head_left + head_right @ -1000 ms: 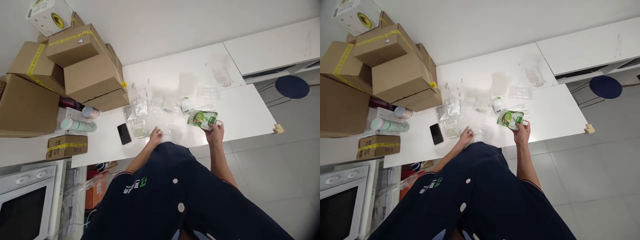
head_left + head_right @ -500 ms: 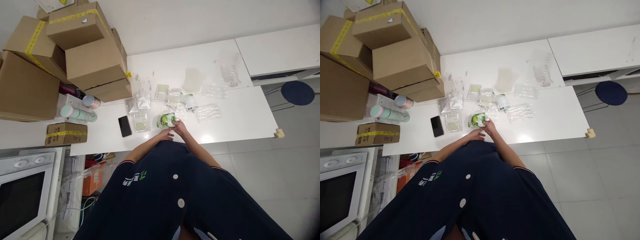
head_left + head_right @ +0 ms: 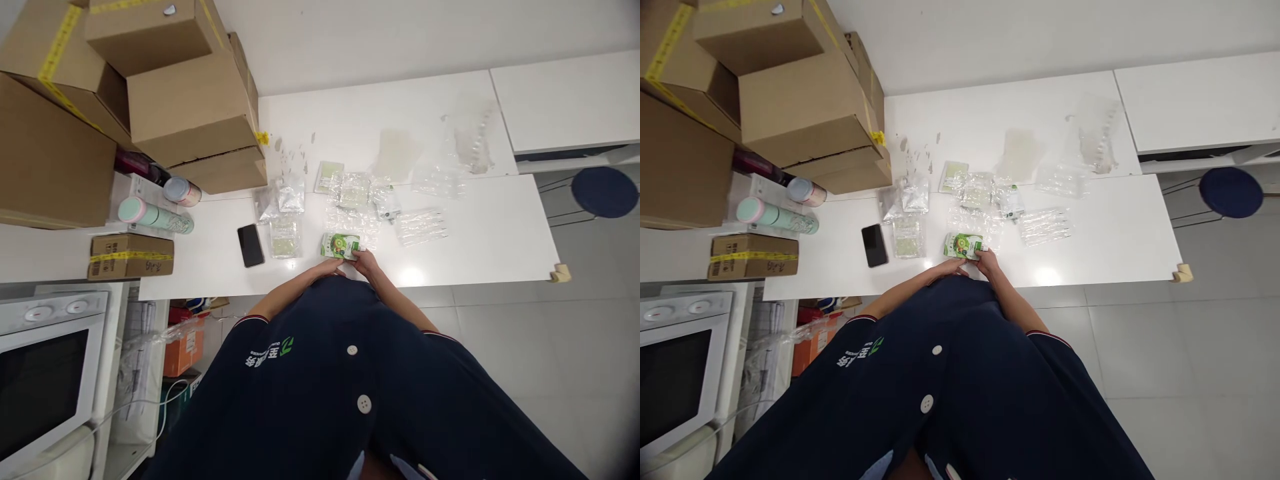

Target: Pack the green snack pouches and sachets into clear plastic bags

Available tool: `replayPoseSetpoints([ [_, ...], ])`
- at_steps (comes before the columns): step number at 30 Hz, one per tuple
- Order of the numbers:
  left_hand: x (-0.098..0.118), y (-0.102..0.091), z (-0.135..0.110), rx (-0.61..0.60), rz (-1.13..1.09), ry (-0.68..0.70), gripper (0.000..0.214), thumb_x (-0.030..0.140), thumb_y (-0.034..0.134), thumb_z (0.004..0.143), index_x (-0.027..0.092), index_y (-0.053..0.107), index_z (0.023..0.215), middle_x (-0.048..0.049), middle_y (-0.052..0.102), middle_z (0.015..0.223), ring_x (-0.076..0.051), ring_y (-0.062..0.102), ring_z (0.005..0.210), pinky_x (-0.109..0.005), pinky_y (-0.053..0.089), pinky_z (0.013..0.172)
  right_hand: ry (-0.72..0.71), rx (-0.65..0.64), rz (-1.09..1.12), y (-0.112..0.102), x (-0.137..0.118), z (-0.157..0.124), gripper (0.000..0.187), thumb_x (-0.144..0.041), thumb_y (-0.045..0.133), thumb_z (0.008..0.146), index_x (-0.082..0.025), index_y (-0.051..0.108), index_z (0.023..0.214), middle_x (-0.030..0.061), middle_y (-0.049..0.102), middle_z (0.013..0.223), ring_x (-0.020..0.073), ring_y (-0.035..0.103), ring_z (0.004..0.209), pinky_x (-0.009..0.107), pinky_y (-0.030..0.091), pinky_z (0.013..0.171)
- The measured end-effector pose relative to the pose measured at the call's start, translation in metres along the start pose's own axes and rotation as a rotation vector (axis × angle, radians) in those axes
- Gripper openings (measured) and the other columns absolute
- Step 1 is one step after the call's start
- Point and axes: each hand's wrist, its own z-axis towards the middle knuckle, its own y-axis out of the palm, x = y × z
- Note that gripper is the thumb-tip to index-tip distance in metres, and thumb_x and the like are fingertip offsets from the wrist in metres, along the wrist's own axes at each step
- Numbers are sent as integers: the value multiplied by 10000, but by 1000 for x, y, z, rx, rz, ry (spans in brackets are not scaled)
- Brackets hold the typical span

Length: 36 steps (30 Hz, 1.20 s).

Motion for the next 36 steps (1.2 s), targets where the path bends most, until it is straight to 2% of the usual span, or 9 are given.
replayPoseSetpoints([
  [2, -2, -4, -8, 80, 219, 115, 408, 429, 395, 953, 153, 645, 1120, -82, 711, 958, -195, 671, 842, -291, 507, 772, 5, 52, -31, -2, 4, 1, 283, -55, 639, 631, -206, 513, 835, -22, 661, 742, 182, 668, 704, 381, 606, 668],
  [4, -7, -13, -20, 260, 514, 250, 346, 418, 468, 919, 164, 678, 1024, -84, 693, 980, -223, 642, 925, -321, 484, 843, 5, 93, -57, -3, 6, 2, 291, -55, 646, 630, -210, 507, 833, -21, 655, 745, 177, 665, 695, 374, 608, 659],
  [7, -15, -28, -36, 526, 948, 407, 375, 386, 573, 860, 183, 616, 1172, -126, 609, 1169, -280, 540, 1104, -389, 421, 949, 5, 115, -111, -5, 7, 2, 296, -95, 680, 638, -221, 493, 829, -6, 656, 776, 183, 670, 719, 364, 608, 643],
  [12, -27, -38, -29, 572, 1351, 540, 573, 283, 604, 820, 204, 473, 1372, -175, 429, 1393, -333, 438, 1218, -471, 366, 999, 7, 150, -141, -7, 4, -1, 257, -219, 700, 715, -221, 484, 854, 12, 658, 861, 171, 673, 753, 330, 607, 629],
  [21, -30, -29, 6, 619, 1377, 629, 471, 133, 371, 916, 222, 509, 1357, -186, 493, 1364, -286, 513, 1180, -443, 469, 927, -47, 268, -449, -8, 0, 2, 252, -342, 681, 785, -189, 533, 920, 12, 612, 828, 126, 601, 668, 254, 561, 539],
  [25, -32, -37, 6, 594, 1306, 654, 430, 131, 373, 922, 187, 546, 1312, -181, 523, 1353, -260, 538, 1156, -435, 473, 953, -135, 276, -933, -9, -8, -4, 325, -401, 602, 848, -203, 558, 1101, 64, 636, 923, 187, 628, 781, 315, 548, 680],
  [29, -32, -42, -1, 493, 1248, 659, 408, 129, 359, 925, 176, 589, 1259, -168, 485, 1415, -252, 507, 1210, -430, 418, 1007, -381, 301, -1434, -5, -19, -21, 524, -477, 557, 874, -202, 480, 1312, 191, 542, 1237, 322, 553, 1107, 458, 457, 906],
  [33, -28, -41, -13, 487, 1181, 655, 376, 148, 411, 912, 208, 618, 1220, -150, 506, 1401, -264, 467, 1266, -448, 371, 1022, -600, -44, -1715, -7, -18, -35, 723, -505, 625, 817, -216, 382, 1433, 187, 350, 1484, 374, 348, 1334, 530, 333, 1040],
  [36, -23, -41, -24, 509, 1147, 698, 337, 163, 433, 915, 229, 645, 1169, -122, 559, 1345, -256, 431, 1311, -446, 317, 1066, -666, -224, -1815, -16, -13, -40, 716, -369, 645, 816, -242, 363, 1462, 126, 342, 1528, 332, 260, 1407, 523, 245, 1106],
])
